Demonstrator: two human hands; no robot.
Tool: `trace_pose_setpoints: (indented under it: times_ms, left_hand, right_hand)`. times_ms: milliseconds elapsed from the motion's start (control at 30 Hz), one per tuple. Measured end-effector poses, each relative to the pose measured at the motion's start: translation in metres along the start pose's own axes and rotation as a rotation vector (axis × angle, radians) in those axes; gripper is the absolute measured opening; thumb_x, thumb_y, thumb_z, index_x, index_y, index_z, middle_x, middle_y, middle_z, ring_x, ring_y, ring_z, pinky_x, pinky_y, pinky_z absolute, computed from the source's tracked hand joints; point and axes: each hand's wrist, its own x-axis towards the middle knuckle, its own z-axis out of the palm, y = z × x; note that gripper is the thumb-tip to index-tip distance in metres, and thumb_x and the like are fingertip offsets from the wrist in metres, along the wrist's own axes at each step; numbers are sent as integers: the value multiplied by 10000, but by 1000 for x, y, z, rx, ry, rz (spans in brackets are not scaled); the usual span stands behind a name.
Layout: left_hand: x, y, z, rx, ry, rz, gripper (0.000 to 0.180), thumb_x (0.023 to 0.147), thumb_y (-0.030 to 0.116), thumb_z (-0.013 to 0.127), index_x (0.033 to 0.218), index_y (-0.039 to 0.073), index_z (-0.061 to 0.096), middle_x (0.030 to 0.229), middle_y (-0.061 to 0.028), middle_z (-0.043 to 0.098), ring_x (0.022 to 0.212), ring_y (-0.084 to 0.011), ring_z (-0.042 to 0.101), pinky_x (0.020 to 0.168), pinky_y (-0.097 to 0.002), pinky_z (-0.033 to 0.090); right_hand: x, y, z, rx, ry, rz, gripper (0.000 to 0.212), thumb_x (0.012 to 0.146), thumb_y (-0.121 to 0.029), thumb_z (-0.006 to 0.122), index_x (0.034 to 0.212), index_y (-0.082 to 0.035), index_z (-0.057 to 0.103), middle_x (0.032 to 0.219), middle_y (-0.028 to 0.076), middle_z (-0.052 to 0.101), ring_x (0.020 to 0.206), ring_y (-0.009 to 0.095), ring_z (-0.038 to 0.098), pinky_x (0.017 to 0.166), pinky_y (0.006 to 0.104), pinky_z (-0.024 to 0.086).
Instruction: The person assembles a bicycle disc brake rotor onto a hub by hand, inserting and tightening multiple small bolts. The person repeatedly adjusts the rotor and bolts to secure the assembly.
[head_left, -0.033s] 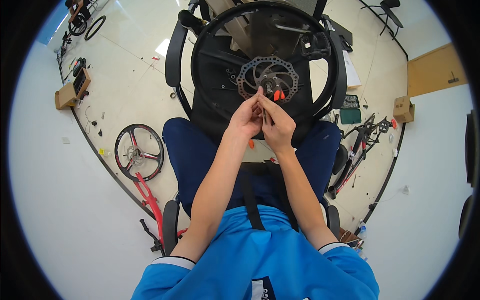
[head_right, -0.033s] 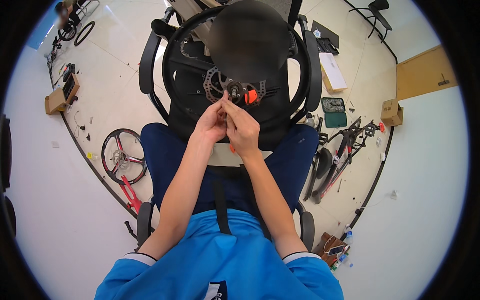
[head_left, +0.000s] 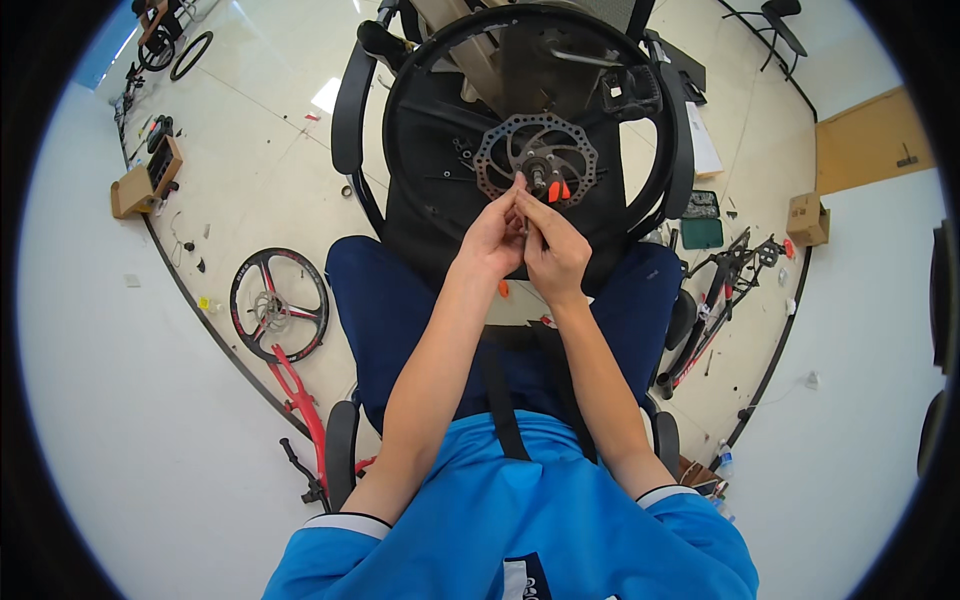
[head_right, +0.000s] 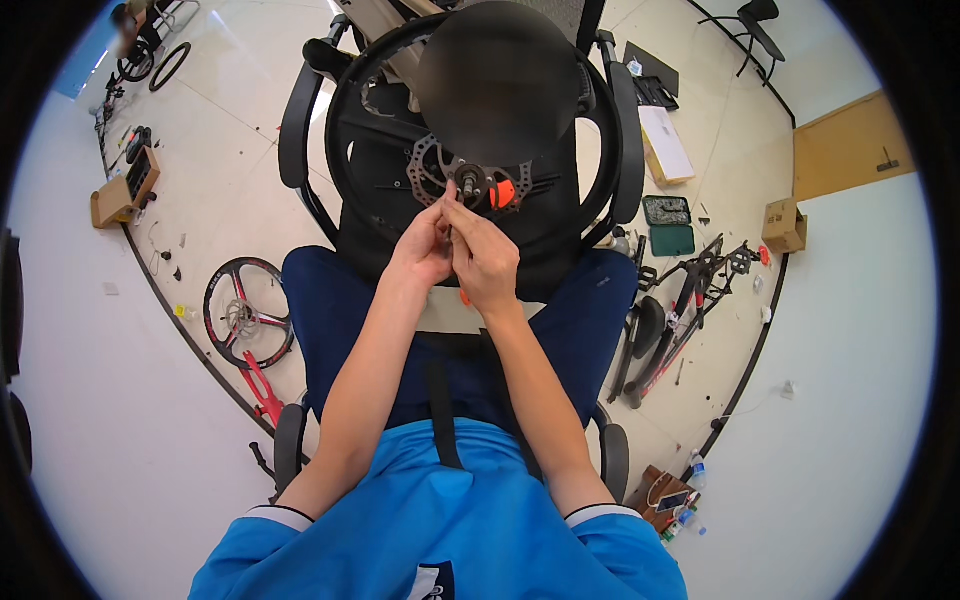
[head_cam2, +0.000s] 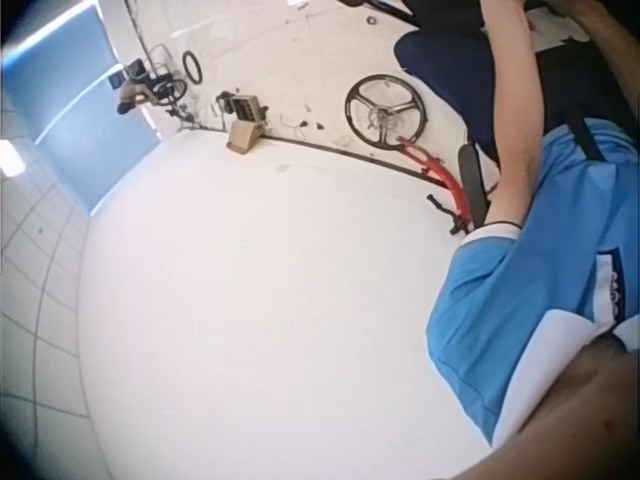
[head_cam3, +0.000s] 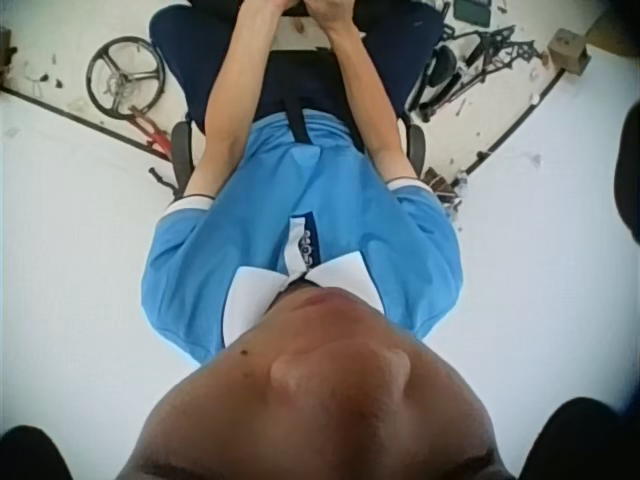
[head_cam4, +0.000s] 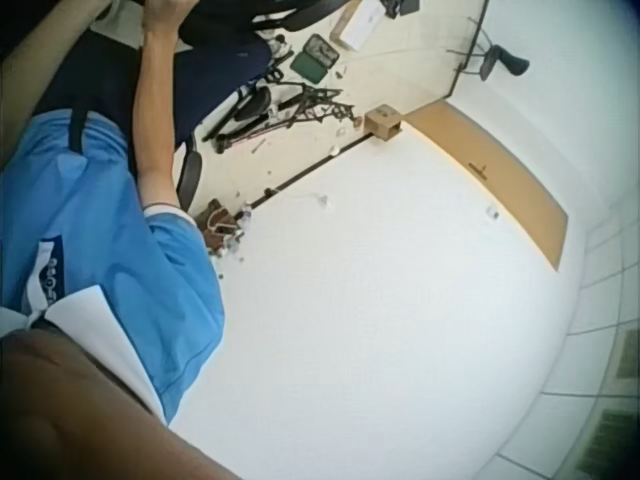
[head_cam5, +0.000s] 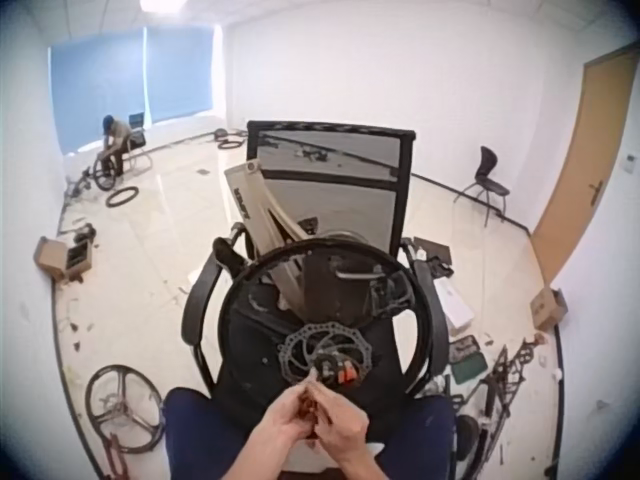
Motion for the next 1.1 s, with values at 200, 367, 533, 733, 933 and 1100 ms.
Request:
trace_pose_setpoints:
  times_ms: [200, 367, 533, 733, 933, 1100]
  left_hand:
    - [-15, 8, 15, 19, 0, -9, 168, 991, 172, 596, 930, 49, 695, 915, -42, 717, 891, -170, 682, 873, -315, 534]
    - [-8, 15, 2, 81, -2, -21, 154, 992, 171, 615, 990, 41, 699, 918, -28, 710, 859, -147, 684, 798, -293, 552]
    - [-10, 5, 17, 78, 115, 13, 191, 1000, 202, 642, 875, 68, 698, 723, 24, 620, 609, -67, 522, 586, -210, 418]
    - [-9, -4, 22, 44, 151, 69, 138, 994, 214, 647, 983, 88, 704, 783, 37, 627, 694, -62, 586, 667, -222, 488]
    - [-22, 7, 27, 29, 61, 15, 143, 992, 181, 632, 1006, 52, 692, 811, 23, 648, 761, -81, 642, 774, -259, 534]
    - [-12, 13, 7, 12, 30, -21, 116, 983, 160, 644, 997, 59, 698, 812, 12, 654, 756, -84, 631, 741, -238, 528]
  right_hand:
    - [3, 11, 8, -87, 102, -82, 201, 718, 137, 724, 834, -2, 638, 833, 108, 678, 725, 264, 679, 628, 326, 547]
    - [5, 2, 7, -64, 42, -3, 233, 679, 102, 718, 875, -9, 659, 946, 94, 681, 829, 278, 681, 709, 347, 560]
    - [5, 0, 0, -70, 23, -39, 391, 756, 125, 680, 1117, -16, 734, 1136, 136, 732, 914, 280, 719, 830, 323, 565]
    - [-2, 5, 1, -106, -14, -51, 356, 749, 122, 671, 1065, -22, 752, 1087, 139, 752, 848, 248, 722, 750, 320, 557]
    - [2, 14, 7, -95, 86, -92, 267, 693, 73, 737, 945, -17, 739, 979, 113, 750, 826, 254, 710, 705, 343, 545]
    - [3, 4, 7, -75, 26, -42, 328, 690, 92, 722, 1000, -15, 733, 1052, 117, 738, 847, 268, 695, 726, 335, 554]
